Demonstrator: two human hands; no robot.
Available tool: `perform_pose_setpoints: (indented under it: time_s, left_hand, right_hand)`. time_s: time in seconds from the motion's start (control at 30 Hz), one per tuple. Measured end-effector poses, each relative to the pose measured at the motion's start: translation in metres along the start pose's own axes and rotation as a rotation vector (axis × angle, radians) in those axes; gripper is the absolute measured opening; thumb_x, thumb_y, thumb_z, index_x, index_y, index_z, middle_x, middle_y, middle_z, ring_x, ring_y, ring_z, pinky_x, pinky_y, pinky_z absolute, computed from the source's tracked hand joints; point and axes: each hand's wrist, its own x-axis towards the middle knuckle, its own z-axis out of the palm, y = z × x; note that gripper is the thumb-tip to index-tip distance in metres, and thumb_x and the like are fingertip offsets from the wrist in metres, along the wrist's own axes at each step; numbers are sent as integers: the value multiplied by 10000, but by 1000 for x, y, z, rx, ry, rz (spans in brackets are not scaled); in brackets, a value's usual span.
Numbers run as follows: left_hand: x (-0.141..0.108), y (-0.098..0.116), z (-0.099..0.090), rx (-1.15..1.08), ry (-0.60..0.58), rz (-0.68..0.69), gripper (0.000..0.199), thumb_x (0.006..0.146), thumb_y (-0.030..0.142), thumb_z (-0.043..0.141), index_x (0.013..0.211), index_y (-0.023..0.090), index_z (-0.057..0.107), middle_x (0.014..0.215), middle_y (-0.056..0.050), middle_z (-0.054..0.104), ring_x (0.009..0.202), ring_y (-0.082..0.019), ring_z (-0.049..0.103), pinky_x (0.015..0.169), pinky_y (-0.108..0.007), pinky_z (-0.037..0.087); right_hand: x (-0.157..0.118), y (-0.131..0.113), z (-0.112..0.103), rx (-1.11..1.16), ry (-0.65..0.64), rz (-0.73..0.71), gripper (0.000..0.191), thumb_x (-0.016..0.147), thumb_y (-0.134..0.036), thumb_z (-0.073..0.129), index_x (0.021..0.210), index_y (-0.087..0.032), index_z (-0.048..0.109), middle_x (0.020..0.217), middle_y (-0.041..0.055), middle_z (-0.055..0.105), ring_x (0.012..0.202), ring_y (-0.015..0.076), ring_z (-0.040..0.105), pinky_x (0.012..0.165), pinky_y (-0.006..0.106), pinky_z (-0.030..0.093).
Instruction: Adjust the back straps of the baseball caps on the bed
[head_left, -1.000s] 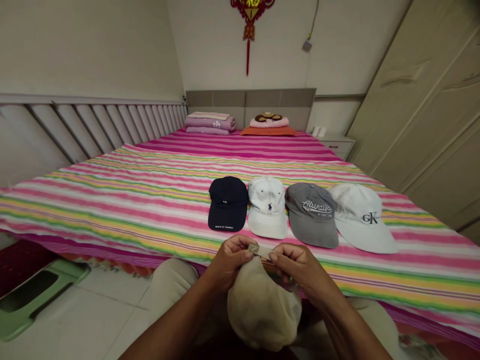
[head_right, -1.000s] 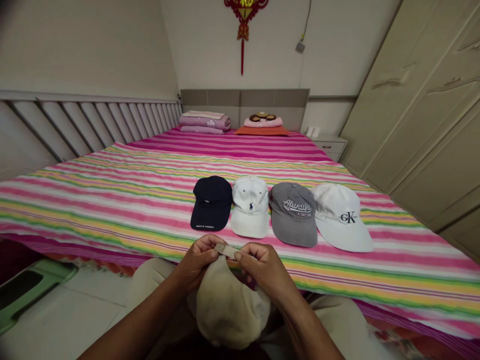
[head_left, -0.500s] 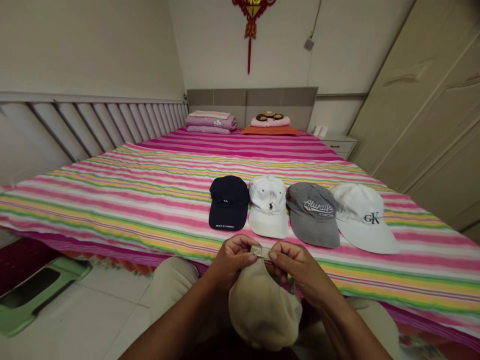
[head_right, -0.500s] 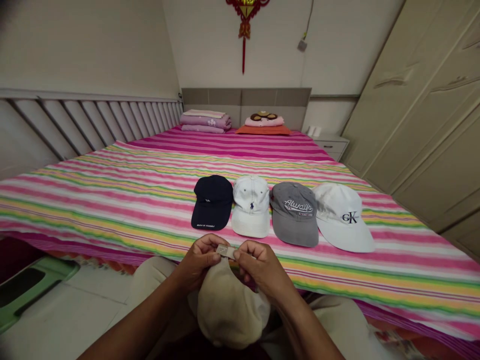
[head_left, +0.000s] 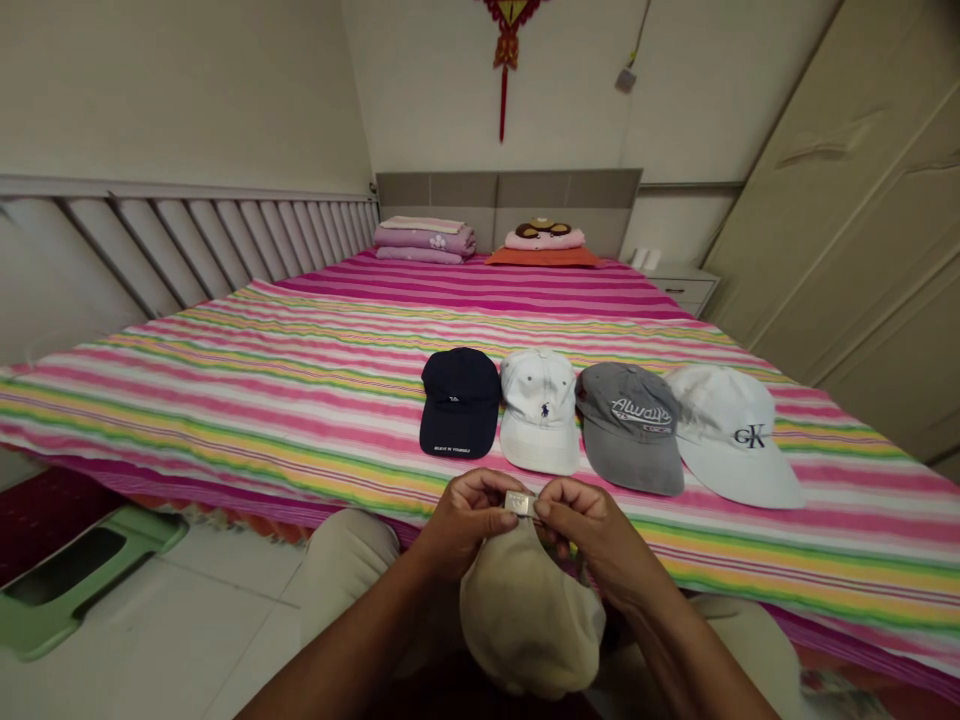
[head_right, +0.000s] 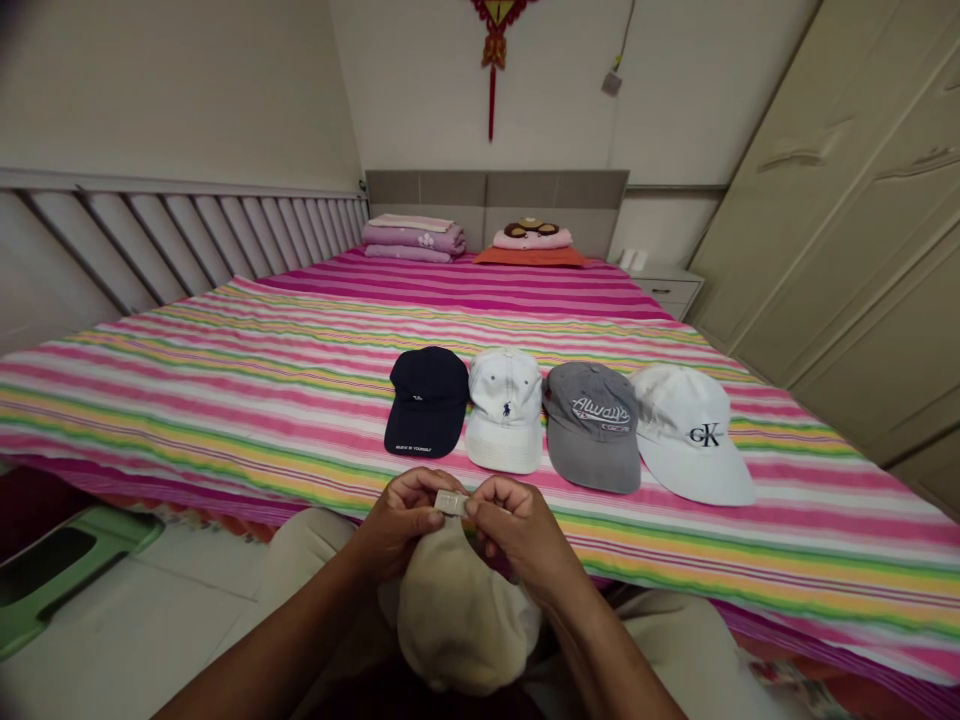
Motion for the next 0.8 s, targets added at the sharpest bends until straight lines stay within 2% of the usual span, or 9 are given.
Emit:
perform_pose_setpoints:
  time_s: [0.23, 0.4, 0.8]
  left_hand:
    - [0, -1, 2, -25, 49, -26, 255, 523, 154, 763, 754, 143, 654, 714, -24, 661, 606, -115, 590, 566, -224, 451]
    - [1, -3, 0, -20, 21, 1, 239, 529, 135, 756, 747, 152, 658, 753, -22, 660, 647, -114, 591, 593, -223, 446]
    - [0, 6, 5, 181, 30, 15, 228, 561, 187, 743, 774, 138, 675, 735, -30, 642, 664, -116, 562, 623, -221, 413]
  right_hand:
    - [-1, -1, 2, -46, 36, -47, 241, 657, -360, 653, 610, -173, 508, 472, -44, 476, 385, 64, 358, 368, 199, 250]
    - [-1, 0, 2, -20, 21, -37, 233, 642, -343, 658, 606, -173, 503, 454, -52, 463, 377, 59, 340, 369, 198, 243]
    - [0, -2, 5, -15, 2, -29, 234, 644, -351, 644, 589, -171, 505, 416, -54, 453, 365, 60, 312, 372, 199, 219]
